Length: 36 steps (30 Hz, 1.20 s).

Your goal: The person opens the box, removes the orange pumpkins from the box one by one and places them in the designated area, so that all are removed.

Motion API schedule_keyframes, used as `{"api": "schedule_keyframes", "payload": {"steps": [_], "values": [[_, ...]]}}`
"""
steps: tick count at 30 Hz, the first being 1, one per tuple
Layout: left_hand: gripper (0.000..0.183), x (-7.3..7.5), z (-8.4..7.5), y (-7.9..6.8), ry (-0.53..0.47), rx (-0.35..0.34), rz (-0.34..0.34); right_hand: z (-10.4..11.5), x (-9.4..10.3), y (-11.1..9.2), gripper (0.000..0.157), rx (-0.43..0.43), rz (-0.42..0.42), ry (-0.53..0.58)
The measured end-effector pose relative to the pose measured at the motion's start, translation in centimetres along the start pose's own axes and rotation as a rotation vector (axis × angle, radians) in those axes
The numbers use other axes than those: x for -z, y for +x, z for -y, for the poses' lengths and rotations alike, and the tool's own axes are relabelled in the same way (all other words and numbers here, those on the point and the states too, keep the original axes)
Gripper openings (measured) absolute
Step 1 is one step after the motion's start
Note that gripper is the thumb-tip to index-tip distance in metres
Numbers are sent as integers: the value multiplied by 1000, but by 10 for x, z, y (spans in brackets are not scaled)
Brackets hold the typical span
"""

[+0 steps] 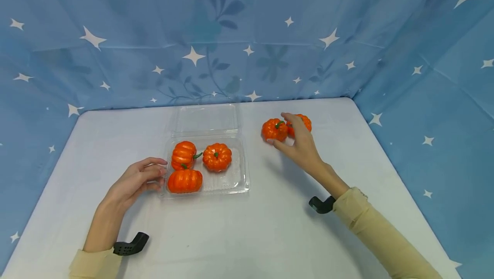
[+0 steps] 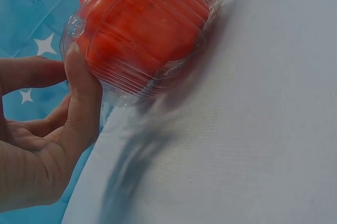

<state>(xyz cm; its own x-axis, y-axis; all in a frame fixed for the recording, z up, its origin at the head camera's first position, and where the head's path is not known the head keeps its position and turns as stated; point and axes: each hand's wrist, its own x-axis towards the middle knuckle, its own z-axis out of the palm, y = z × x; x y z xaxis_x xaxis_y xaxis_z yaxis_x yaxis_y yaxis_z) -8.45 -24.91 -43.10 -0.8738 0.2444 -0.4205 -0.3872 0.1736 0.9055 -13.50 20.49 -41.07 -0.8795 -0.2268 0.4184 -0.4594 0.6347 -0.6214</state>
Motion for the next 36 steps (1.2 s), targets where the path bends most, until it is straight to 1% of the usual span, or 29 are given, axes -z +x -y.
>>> {"api": "schedule_keyframes", "payload": {"steps": [2, 4, 10, 13, 16, 20, 27, 32, 36], "values": [[47, 0, 0, 1, -2, -6, -1, 6, -5, 3, 77, 12, 20, 17], [47, 0, -1, 1, -6, -12, -1, 11, -9, 5, 76, 15, 57, 28], [45, -1, -1, 1, -18, -12, 0, 25, -18, 9, 75, -23, 222, 43], [44, -1, 0, 0, -21, -13, 6, 30, -24, 11, 76, -17, 278, 75], [45, -2, 0, -1, -25, -12, 12, 33, -31, 13, 76, 10, 305, 110], [44, -3, -1, 0, -32, -14, 20, 37, -39, 16, 77, 47, 332, 123], [40, -2, -1, 2, -21, -27, 24, 42, -54, 21, 75, 63, 432, 129], [41, -1, -2, 0, -17, -27, 26, 48, -63, 25, 69, 96, 465, 144], [42, 0, -1, -1, -18, -23, 25, 51, -69, 28, 69, 94, 495, 141]]}}
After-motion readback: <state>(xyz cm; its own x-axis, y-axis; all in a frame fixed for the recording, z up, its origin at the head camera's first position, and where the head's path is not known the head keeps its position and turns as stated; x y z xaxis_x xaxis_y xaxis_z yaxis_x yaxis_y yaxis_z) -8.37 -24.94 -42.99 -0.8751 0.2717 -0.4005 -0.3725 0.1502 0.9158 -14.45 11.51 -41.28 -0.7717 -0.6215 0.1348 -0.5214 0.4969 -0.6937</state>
